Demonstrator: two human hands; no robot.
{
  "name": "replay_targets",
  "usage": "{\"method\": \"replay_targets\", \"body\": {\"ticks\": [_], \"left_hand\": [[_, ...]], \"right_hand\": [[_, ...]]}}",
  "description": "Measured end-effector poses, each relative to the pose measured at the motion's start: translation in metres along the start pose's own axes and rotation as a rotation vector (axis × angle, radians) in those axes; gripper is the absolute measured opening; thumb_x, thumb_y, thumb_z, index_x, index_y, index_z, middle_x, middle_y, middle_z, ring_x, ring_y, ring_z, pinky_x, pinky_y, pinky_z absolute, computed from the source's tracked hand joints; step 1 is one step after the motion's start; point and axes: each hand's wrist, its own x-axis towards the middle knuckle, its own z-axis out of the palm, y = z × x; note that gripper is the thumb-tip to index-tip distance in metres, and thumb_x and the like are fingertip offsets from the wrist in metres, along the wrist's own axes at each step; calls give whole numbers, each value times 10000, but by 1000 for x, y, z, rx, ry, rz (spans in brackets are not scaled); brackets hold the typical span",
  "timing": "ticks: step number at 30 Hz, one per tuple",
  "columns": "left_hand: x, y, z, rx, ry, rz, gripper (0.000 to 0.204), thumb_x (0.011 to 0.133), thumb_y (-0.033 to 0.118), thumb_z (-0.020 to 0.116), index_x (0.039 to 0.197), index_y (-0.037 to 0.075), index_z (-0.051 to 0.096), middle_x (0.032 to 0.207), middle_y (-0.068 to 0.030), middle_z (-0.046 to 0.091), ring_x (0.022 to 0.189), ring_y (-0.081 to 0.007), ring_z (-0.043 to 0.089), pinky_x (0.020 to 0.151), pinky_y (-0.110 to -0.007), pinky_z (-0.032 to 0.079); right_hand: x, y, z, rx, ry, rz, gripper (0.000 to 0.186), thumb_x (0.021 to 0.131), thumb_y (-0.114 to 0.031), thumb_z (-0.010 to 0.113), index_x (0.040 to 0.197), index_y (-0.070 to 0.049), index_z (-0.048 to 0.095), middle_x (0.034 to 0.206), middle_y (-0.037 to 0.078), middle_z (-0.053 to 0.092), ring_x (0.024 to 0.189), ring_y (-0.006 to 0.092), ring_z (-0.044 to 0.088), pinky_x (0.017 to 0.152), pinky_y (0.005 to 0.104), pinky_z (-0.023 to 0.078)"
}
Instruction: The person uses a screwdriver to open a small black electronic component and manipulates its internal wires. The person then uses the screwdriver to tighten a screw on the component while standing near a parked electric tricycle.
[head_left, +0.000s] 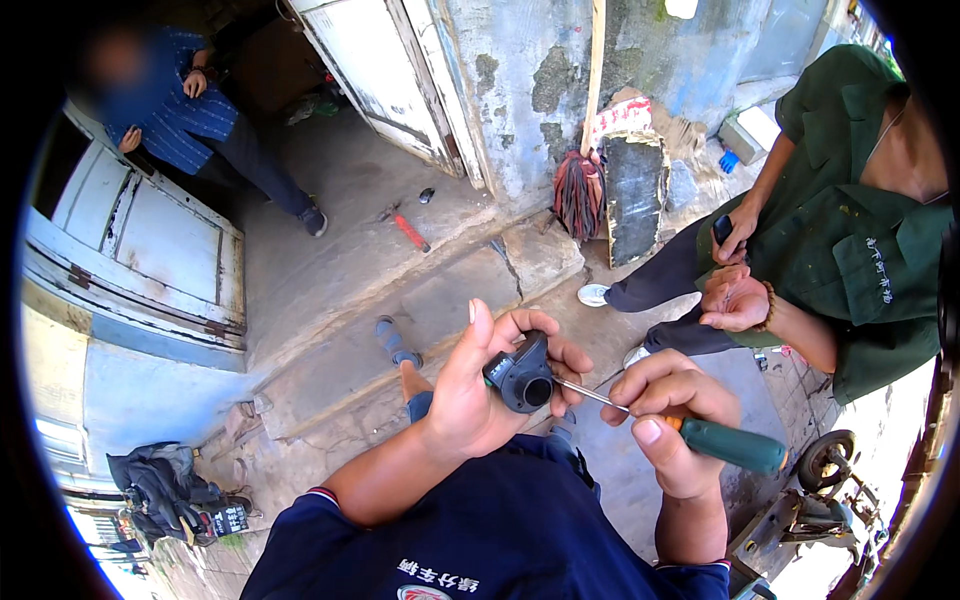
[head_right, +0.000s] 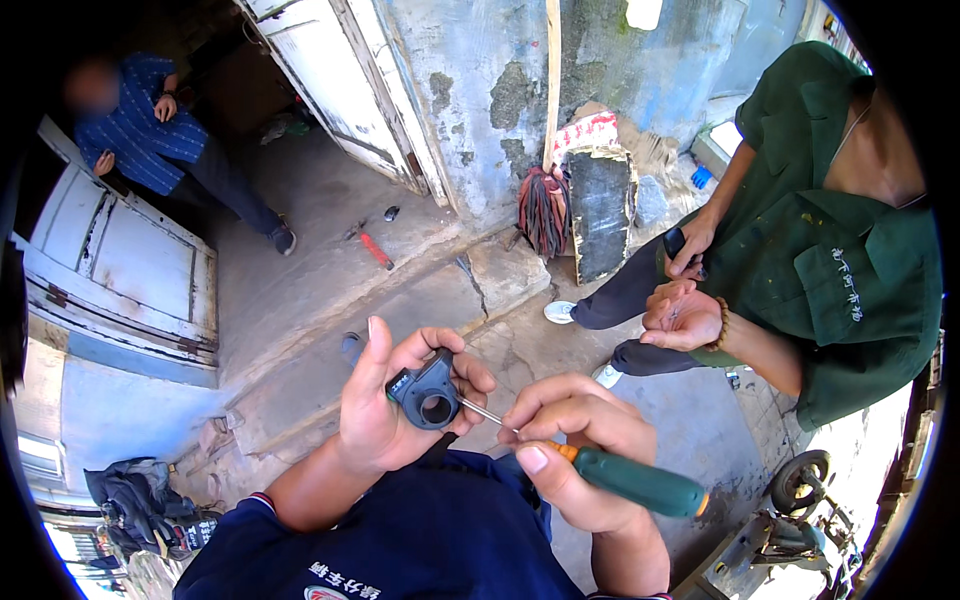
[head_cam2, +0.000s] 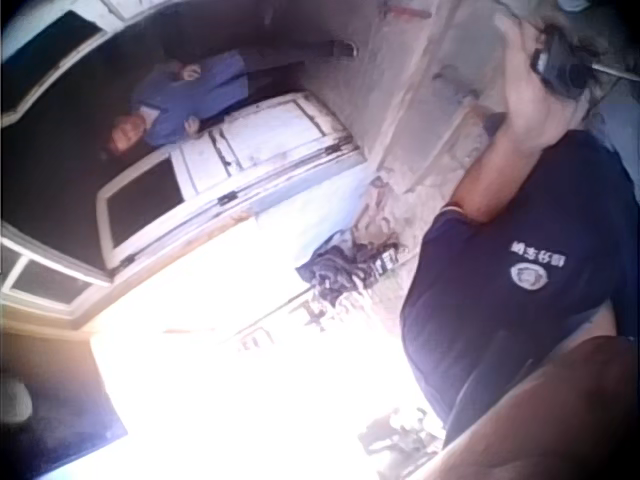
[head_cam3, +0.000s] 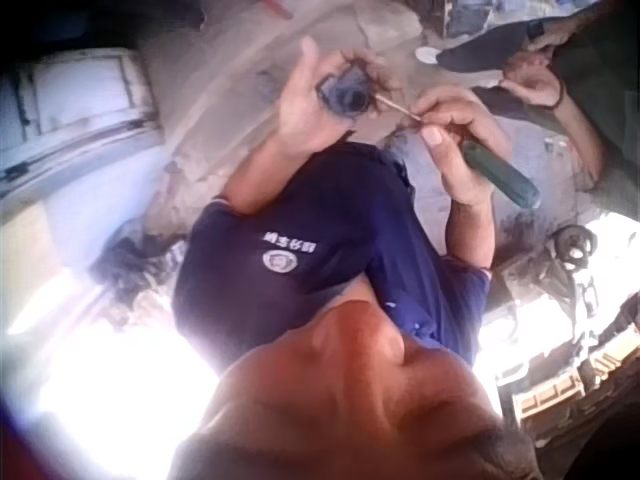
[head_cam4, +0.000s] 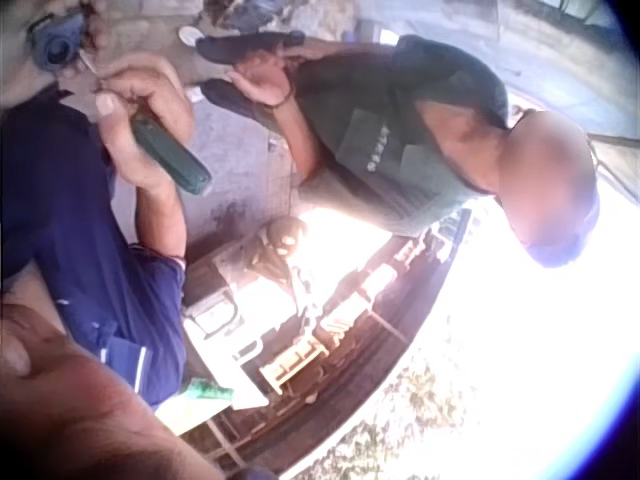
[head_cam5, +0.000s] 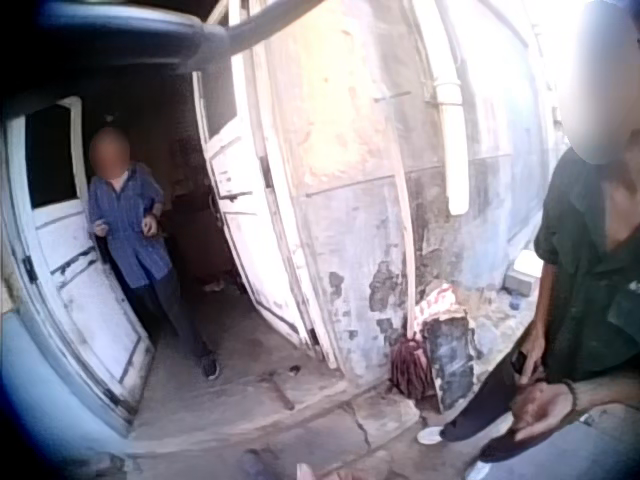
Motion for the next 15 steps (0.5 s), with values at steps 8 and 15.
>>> {"method": "replay_targets", "body": {"ticks": [8,15], "left_hand": [[3,6,-10,55,30,118,630,1068,644,264,1196,88,530,1083,-222,677,889,-296,684,742,-391,529],[0,8,0,73,131,157,663,1056,670,262,1180,93,565,1021,-206,688,864,-296,692,711,-380,539]], "right_hand": [[0,-6,15,-114,-170,-167,188,877,-104,751,937,59,680,1018,225,676,831,267,739,717,348,610],[3,-4,20,-280,-290,-287,132,850,-48,718,936,43,676,1005,220,691,808,249,728,704,323,595]]}}
